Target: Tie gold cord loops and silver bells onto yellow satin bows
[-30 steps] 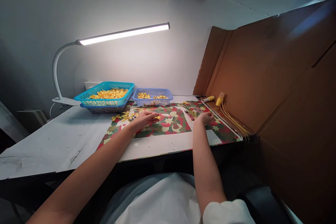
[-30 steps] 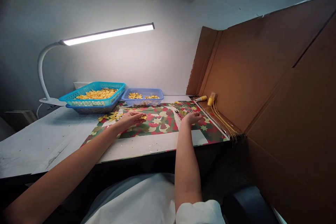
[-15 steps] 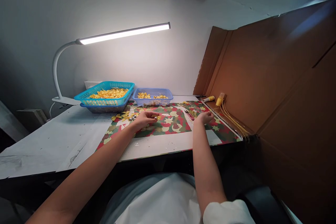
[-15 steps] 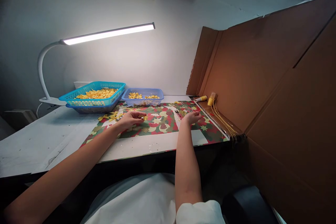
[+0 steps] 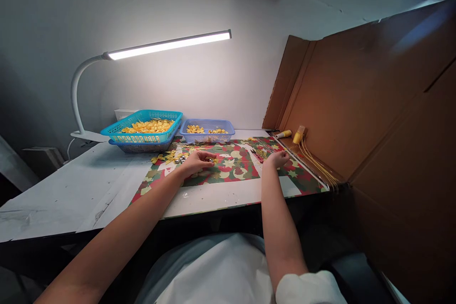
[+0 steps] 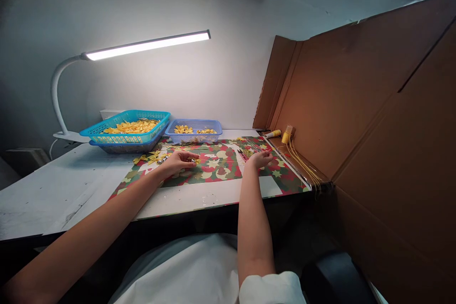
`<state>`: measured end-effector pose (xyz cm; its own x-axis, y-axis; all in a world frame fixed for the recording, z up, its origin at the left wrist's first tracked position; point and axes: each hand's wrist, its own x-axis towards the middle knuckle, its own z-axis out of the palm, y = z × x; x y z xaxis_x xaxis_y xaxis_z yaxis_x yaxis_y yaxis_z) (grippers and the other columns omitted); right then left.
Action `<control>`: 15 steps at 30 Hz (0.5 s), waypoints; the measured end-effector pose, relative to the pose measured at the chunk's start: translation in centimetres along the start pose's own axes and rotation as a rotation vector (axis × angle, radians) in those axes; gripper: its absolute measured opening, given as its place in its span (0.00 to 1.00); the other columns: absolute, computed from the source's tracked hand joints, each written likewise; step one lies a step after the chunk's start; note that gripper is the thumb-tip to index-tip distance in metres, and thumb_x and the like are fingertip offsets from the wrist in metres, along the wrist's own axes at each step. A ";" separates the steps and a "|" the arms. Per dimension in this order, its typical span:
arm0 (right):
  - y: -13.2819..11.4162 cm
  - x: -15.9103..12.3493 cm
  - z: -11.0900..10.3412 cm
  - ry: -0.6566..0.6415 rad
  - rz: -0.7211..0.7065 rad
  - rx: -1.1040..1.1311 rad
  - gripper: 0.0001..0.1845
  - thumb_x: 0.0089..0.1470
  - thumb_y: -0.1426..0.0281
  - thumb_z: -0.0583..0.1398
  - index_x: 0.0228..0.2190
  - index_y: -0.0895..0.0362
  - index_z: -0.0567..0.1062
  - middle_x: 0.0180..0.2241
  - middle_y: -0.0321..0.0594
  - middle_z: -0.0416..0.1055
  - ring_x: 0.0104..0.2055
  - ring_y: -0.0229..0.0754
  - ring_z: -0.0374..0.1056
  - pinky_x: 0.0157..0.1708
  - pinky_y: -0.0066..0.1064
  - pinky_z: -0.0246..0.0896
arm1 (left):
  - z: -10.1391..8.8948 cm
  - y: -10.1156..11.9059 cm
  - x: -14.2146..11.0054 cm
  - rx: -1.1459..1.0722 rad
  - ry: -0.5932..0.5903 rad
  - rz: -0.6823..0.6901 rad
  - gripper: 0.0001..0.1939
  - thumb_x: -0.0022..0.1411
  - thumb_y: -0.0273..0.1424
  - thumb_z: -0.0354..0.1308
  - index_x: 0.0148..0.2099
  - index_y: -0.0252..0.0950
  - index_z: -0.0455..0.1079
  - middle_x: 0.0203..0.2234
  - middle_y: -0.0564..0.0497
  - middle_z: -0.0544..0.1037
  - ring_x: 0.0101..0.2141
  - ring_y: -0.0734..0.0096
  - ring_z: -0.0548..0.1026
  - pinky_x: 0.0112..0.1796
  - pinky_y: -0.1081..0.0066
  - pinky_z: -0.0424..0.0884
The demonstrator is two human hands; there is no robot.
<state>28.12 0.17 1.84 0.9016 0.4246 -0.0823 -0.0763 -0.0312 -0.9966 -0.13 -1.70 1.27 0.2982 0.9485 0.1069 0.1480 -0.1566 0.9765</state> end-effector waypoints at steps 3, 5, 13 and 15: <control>-0.3 -0.3 -0.2 0.012 0.019 -0.012 0.17 0.62 0.71 0.38 0.47 0.53 0.60 0.49 0.53 0.65 0.49 0.45 0.68 0.38 0.32 0.67 | 0.0 -0.1 0.1 0.018 0.003 -0.002 0.25 0.32 0.35 0.74 0.37 0.32 0.79 0.24 0.53 0.79 0.25 0.75 0.71 0.28 0.72 0.70; -0.3 -0.3 -0.2 0.017 0.024 -0.019 0.17 0.62 0.71 0.38 0.46 0.53 0.61 0.49 0.53 0.66 0.49 0.44 0.69 0.37 0.31 0.67 | -0.1 -0.2 0.1 0.035 0.010 -0.003 0.26 0.32 0.35 0.74 0.38 0.32 0.79 0.22 0.54 0.77 0.24 0.75 0.71 0.27 0.72 0.69; 0.3 0.5 0.1 -0.046 -0.032 -0.065 0.19 0.62 0.73 0.36 0.43 0.51 0.63 0.43 0.50 0.67 0.44 0.44 0.70 0.36 0.33 0.67 | 0.0 -0.4 0.1 0.077 -0.007 0.007 0.26 0.36 0.42 0.73 0.37 0.33 0.78 0.30 0.47 0.81 0.29 0.67 0.76 0.32 0.68 0.72; 0.2 1.1 0.1 -0.184 -0.095 -0.084 0.18 0.61 0.73 0.37 0.39 0.51 0.64 0.36 0.46 0.67 0.39 0.43 0.70 0.33 0.33 0.67 | -0.1 0.1 -0.1 0.085 0.003 0.069 0.25 0.38 0.44 0.71 0.36 0.33 0.77 0.29 0.46 0.81 0.29 0.66 0.77 0.32 0.67 0.73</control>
<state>29.09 0.71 1.57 0.8098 0.5867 0.0061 0.0479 -0.0557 -0.9973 -0.25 -1.79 1.39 0.3077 0.9354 0.1742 0.2066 -0.2444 0.9474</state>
